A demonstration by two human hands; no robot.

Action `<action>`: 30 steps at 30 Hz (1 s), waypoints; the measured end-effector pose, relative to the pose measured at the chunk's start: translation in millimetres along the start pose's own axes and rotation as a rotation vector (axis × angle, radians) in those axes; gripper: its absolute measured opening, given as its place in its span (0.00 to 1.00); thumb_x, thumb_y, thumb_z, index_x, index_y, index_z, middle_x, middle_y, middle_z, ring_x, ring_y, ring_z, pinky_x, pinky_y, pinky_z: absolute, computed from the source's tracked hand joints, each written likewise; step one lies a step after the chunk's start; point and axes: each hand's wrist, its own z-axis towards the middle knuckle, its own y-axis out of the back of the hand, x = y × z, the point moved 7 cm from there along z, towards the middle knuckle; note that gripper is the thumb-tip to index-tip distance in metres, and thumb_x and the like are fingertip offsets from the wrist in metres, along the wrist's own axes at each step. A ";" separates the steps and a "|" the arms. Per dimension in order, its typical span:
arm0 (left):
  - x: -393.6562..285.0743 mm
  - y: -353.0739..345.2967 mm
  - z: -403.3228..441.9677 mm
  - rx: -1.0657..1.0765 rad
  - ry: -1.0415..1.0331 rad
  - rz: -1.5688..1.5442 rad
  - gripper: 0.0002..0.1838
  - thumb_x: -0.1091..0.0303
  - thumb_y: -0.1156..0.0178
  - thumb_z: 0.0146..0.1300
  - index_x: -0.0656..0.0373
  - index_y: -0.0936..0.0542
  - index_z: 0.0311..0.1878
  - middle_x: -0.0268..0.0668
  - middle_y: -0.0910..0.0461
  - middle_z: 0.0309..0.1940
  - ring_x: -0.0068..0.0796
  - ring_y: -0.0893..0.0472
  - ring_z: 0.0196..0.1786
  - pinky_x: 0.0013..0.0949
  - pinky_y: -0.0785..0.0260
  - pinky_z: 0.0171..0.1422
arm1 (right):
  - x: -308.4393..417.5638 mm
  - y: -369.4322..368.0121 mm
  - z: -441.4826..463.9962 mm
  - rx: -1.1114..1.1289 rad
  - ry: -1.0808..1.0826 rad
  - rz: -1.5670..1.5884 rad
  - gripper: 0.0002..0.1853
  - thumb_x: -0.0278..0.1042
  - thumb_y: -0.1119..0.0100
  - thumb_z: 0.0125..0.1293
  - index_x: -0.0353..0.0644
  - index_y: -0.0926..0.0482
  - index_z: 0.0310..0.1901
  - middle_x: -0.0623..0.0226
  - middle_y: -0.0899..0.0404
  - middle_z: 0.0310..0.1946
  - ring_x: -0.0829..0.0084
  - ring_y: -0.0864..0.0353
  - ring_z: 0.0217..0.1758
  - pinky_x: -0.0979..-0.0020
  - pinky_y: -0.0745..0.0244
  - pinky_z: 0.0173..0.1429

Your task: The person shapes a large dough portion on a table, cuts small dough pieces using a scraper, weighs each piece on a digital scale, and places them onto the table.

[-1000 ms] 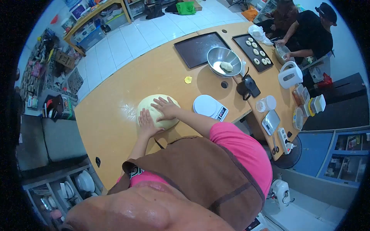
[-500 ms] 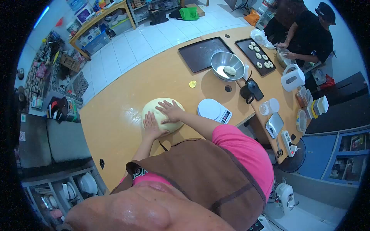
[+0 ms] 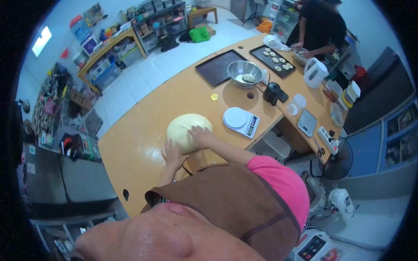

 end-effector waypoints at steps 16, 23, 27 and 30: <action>28.5 19.1 -25.8 -0.476 -0.222 -0.206 0.09 0.57 0.41 0.65 0.48 0.16 0.37 0.28 0.29 0.62 0.42 0.44 0.74 0.61 0.63 0.73 | 9.2 1.0 -63.1 -0.077 -0.151 0.237 0.45 0.52 0.34 0.60 0.54 0.47 0.75 0.56 0.48 0.75 0.53 0.44 0.76 0.47 0.43 0.72; 26.0 27.0 -32.1 -0.502 -0.229 -0.179 0.08 0.56 0.39 0.63 0.48 0.16 0.36 0.29 0.28 0.62 0.43 0.43 0.74 0.62 0.63 0.72 | 10.4 1.3 -59.3 -0.060 -0.118 0.232 0.44 0.52 0.34 0.60 0.54 0.46 0.74 0.56 0.48 0.75 0.52 0.42 0.75 0.47 0.43 0.71; 24.9 31.4 -34.5 -0.515 -0.230 -0.192 0.08 0.56 0.37 0.61 0.47 0.17 0.35 0.29 0.27 0.61 0.43 0.43 0.74 0.62 0.62 0.72 | 12.7 8.7 -61.7 -0.041 -0.105 0.250 0.43 0.52 0.35 0.61 0.54 0.46 0.74 0.57 0.48 0.75 0.53 0.42 0.75 0.46 0.43 0.71; 21.6 33.3 -36.0 -0.525 -0.226 -0.178 0.07 0.56 0.35 0.60 0.46 0.17 0.34 0.30 0.27 0.61 0.43 0.43 0.74 0.63 0.62 0.71 | 11.0 10.8 -63.0 -0.041 -0.111 0.247 0.42 0.52 0.36 0.62 0.54 0.45 0.74 0.58 0.48 0.75 0.53 0.43 0.75 0.45 0.43 0.71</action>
